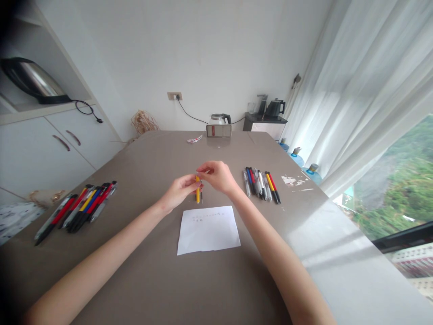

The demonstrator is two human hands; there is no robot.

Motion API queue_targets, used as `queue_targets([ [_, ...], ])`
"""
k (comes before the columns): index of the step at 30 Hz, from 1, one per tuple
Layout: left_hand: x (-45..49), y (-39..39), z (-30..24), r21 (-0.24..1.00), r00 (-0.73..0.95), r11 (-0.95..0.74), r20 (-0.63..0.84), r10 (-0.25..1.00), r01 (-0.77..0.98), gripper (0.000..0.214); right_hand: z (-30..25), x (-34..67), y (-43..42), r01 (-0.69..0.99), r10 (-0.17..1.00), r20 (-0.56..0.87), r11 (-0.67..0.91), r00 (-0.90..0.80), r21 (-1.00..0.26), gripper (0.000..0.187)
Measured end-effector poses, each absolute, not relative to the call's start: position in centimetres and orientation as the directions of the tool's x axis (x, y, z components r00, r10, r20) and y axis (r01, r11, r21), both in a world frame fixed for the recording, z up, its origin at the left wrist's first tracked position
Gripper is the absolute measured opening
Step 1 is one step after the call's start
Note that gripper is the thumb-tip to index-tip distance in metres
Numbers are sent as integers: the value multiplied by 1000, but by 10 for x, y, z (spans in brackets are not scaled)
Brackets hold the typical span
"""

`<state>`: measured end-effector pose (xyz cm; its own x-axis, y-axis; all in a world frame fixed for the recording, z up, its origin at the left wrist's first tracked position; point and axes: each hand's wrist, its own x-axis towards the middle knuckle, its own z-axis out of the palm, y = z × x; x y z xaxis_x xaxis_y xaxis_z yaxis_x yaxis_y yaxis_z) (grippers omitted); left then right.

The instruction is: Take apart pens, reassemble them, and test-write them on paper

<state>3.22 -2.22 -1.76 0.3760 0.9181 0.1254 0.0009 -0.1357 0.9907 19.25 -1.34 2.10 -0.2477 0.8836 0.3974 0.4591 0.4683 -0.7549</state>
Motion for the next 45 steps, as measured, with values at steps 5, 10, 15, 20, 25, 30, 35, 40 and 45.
queue_targets([
  [5,32,-22,-17,988,369,-155,138,919,18,24,21,192,-14,478,869,389,493,-306,-727,17],
  [10,31,-18,-16,986,308,-164,162,937,-21,27,17,192,-10,443,886,366,460,-284,-770,23],
  [15,28,-16,-17,985,269,-173,170,948,-16,30,5,189,-4,472,917,348,399,-196,-786,23],
  [20,26,-14,-19,981,280,-191,176,944,24,30,-3,187,-1,525,927,292,373,-234,-765,21],
  [25,23,-14,-15,983,236,-174,156,959,61,28,-13,199,6,751,944,301,297,-137,-590,22],
  [30,20,-16,-9,988,205,-126,105,973,94,29,-24,234,21,890,945,328,156,-8,-428,30],
  [35,19,-16,-7,987,218,-149,132,967,65,29,-23,269,46,943,973,225,32,46,-330,34],
  [40,16,-15,-1,988,204,-143,130,970,51,28,-7,298,73,973,980,194,10,36,-232,31],
  [45,13,-11,-3,990,220,-139,128,967,32,28,-3,303,80,994,994,35,101,-102,50,26],
])
